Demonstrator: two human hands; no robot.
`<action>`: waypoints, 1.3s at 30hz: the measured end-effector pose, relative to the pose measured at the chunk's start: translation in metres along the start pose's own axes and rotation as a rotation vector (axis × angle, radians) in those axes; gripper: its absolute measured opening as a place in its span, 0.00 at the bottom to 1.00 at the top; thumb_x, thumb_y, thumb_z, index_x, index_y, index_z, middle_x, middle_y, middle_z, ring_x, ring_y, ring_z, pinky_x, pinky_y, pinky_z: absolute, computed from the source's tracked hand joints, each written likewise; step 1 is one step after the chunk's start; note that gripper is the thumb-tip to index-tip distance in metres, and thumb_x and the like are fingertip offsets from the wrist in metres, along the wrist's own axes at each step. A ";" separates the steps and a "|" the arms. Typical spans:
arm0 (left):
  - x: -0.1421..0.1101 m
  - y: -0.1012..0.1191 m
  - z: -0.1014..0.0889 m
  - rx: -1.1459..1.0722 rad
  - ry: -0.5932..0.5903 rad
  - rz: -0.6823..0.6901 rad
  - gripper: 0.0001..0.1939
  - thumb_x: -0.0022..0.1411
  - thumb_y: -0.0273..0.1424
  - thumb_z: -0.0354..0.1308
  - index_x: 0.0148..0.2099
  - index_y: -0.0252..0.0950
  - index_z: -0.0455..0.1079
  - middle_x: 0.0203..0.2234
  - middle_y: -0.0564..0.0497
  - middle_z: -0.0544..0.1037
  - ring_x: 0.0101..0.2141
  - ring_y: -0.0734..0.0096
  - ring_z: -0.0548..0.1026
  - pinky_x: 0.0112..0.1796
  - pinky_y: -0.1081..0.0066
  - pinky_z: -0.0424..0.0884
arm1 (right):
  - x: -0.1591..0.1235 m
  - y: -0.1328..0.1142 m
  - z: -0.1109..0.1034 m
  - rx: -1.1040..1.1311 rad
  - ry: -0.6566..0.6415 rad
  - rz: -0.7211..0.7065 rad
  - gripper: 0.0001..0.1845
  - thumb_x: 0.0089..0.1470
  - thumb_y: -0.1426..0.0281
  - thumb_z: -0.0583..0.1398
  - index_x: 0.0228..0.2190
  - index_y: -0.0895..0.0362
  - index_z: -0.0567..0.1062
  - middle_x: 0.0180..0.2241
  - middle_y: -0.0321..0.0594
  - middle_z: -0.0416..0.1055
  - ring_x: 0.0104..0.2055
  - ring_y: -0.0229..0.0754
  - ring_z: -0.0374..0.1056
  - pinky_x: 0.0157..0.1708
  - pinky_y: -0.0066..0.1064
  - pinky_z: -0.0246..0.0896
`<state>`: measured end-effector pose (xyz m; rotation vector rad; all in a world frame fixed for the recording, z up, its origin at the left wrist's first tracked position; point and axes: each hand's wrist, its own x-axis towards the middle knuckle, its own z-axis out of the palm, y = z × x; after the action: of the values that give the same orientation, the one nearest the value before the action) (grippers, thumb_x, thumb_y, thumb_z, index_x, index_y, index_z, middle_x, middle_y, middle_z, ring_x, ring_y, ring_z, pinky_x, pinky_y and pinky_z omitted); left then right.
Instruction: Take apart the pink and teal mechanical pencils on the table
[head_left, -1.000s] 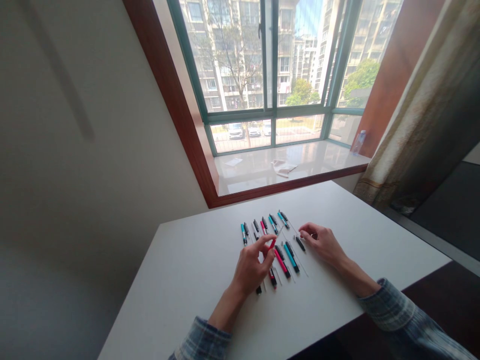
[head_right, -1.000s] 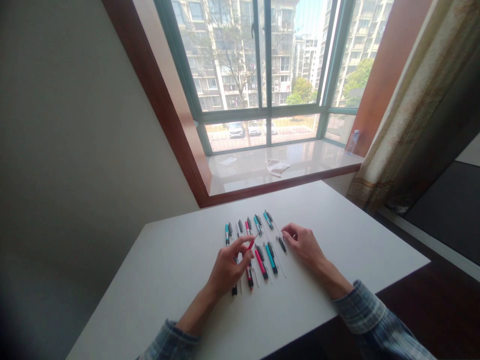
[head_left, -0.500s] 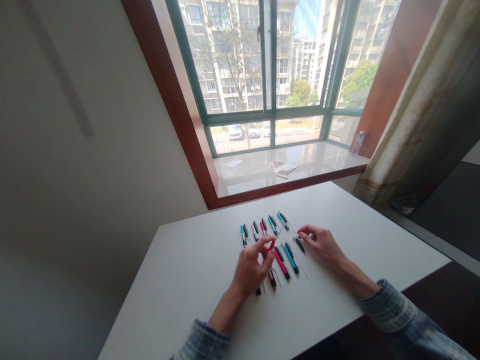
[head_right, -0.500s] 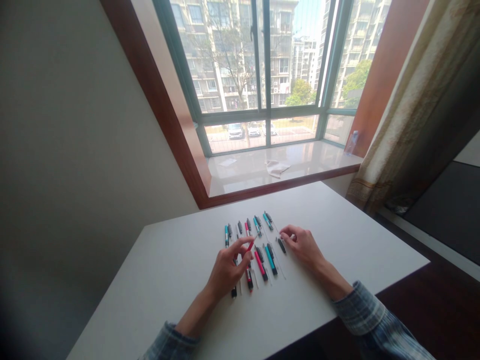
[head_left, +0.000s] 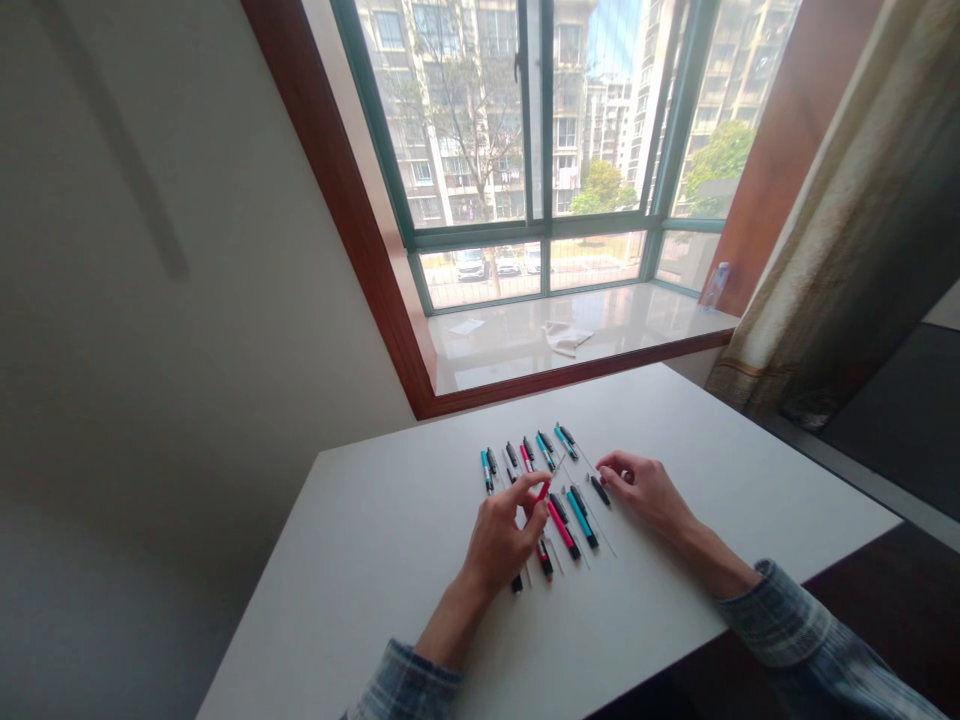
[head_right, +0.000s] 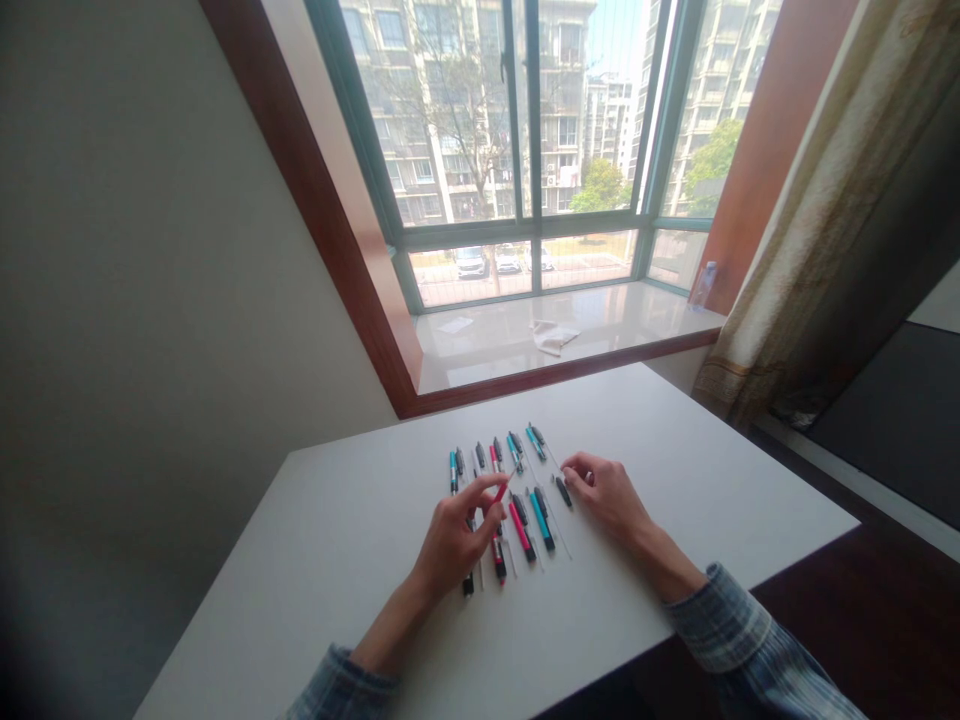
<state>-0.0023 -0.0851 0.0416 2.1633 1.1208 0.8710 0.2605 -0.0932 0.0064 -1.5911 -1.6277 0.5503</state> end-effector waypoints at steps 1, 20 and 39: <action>0.000 0.000 0.000 0.000 0.001 -0.002 0.18 0.67 0.30 0.55 0.57 0.43 0.73 0.27 0.57 0.78 0.22 0.76 0.64 0.30 0.75 0.63 | 0.000 0.000 0.000 0.000 -0.004 -0.001 0.17 0.62 0.58 0.57 0.35 0.54 0.81 0.26 0.36 0.77 0.27 0.41 0.68 0.30 0.30 0.59; -0.003 0.008 -0.005 -0.115 0.015 0.023 0.18 0.68 0.30 0.55 0.59 0.41 0.72 0.25 0.57 0.78 0.24 0.75 0.69 0.31 0.75 0.64 | -0.014 -0.048 0.021 0.495 -0.101 -0.030 0.18 0.58 0.54 0.65 0.40 0.55 0.84 0.38 0.43 0.83 0.38 0.47 0.76 0.38 0.34 0.69; -0.011 0.018 -0.017 -0.023 -0.038 0.110 0.22 0.67 0.30 0.57 0.62 0.45 0.73 0.29 0.54 0.82 0.27 0.74 0.73 0.36 0.74 0.69 | -0.029 -0.086 0.028 0.771 0.000 0.001 0.16 0.55 0.56 0.68 0.30 0.58 0.79 0.34 0.42 0.78 0.38 0.45 0.73 0.41 0.34 0.69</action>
<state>-0.0116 -0.1007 0.0619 2.2307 0.9766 0.8824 0.1822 -0.1263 0.0481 -1.0067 -1.1878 1.0251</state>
